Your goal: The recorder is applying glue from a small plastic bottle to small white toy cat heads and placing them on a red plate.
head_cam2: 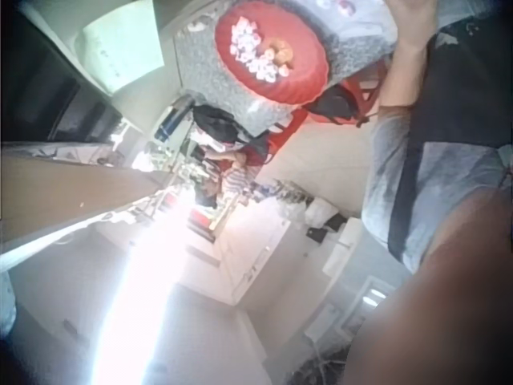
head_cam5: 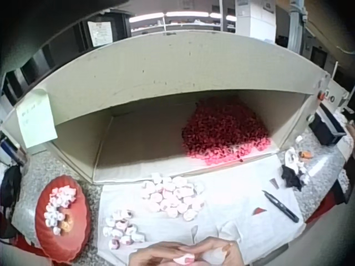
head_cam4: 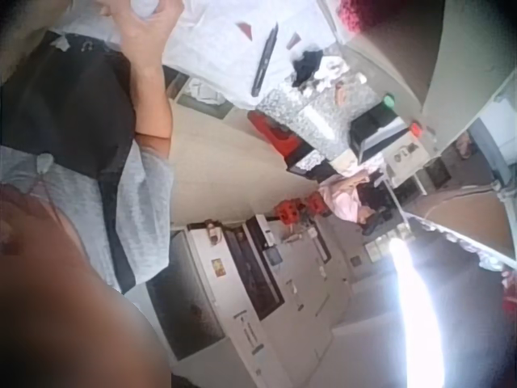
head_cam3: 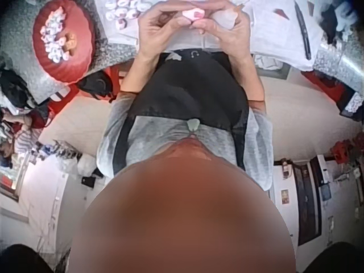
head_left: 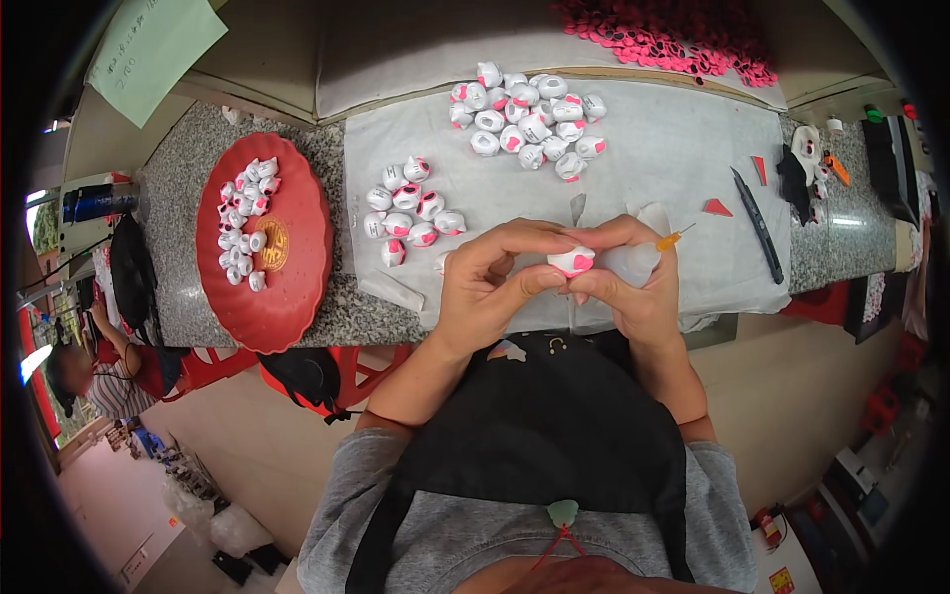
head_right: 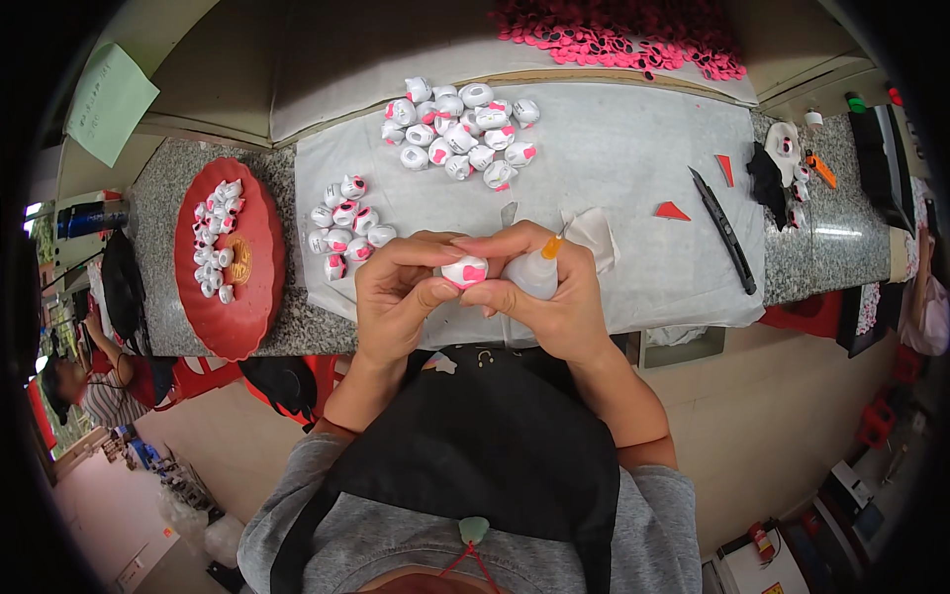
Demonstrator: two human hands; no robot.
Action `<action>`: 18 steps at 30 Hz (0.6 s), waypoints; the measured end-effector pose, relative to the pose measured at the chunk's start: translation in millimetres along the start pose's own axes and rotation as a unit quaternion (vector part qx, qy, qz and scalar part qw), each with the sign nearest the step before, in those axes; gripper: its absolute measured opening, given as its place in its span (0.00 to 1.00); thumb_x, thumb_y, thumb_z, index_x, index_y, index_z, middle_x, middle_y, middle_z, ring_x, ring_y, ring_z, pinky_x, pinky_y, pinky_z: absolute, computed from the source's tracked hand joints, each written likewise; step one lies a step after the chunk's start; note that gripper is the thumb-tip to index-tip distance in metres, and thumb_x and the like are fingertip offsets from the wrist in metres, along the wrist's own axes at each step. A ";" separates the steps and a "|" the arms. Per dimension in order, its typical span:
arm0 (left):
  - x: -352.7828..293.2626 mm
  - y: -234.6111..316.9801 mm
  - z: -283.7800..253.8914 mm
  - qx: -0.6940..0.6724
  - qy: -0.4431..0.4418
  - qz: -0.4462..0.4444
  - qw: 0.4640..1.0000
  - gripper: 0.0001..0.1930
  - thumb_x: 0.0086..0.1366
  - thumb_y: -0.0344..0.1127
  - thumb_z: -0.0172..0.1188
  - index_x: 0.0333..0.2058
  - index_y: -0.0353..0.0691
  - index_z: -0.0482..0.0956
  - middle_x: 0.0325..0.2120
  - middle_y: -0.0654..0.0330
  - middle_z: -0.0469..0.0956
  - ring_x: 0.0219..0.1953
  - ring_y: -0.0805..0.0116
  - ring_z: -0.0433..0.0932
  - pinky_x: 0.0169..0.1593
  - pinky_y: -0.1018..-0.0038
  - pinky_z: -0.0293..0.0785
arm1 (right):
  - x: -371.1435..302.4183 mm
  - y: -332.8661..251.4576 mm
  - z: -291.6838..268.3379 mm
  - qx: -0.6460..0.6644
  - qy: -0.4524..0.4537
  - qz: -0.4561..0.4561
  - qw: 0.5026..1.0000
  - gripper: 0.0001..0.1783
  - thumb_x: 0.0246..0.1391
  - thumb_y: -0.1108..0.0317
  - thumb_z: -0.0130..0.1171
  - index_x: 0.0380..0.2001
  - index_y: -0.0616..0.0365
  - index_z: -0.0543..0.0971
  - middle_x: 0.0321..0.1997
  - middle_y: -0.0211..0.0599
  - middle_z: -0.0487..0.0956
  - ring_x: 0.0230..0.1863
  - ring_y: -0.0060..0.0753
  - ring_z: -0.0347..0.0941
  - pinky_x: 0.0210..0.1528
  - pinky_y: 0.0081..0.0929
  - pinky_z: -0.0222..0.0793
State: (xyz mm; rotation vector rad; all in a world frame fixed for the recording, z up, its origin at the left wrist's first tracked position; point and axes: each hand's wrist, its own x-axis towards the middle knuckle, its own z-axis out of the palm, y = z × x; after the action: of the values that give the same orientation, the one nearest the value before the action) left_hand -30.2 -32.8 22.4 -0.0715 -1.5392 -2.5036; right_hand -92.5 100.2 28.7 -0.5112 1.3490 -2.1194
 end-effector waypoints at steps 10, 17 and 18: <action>-4.1 -0.1 4.6 0.046 0.039 -0.004 0.998 0.13 0.49 0.21 0.52 0.36 0.30 0.67 0.36 0.54 0.69 0.40 0.69 0.67 0.43 0.75 0.63 | 0.6 -7.5 3.0 -0.024 0.012 0.039 0.999 0.15 0.36 0.78 0.52 0.33 0.68 0.68 0.25 0.40 0.71 0.22 0.24 0.68 0.20 0.16 0.63; -2.5 -1.2 5.3 0.059 0.031 0.027 0.997 0.13 0.48 0.22 0.52 0.36 0.31 0.67 0.35 0.53 0.69 0.39 0.70 0.68 0.43 0.75 0.62 | 0.2 -4.1 1.6 -0.014 0.000 0.021 1.000 0.14 0.40 0.79 0.51 0.36 0.66 0.69 0.23 0.33 0.72 0.23 0.18 0.68 0.22 0.12 0.62; -2.4 -0.9 5.2 0.049 0.039 0.005 0.998 0.13 0.48 0.22 0.53 0.36 0.31 0.67 0.36 0.53 0.69 0.39 0.70 0.68 0.43 0.75 0.62 | 1.2 -4.8 2.1 -0.014 -0.001 0.020 1.000 0.14 0.40 0.79 0.51 0.36 0.66 0.69 0.23 0.33 0.72 0.23 0.18 0.68 0.22 0.12 0.62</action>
State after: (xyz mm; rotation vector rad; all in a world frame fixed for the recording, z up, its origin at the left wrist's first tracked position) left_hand -28.3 -27.5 23.7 0.0319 -1.6227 -2.3892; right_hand -93.5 99.5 33.9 -0.4924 1.3794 -2.0691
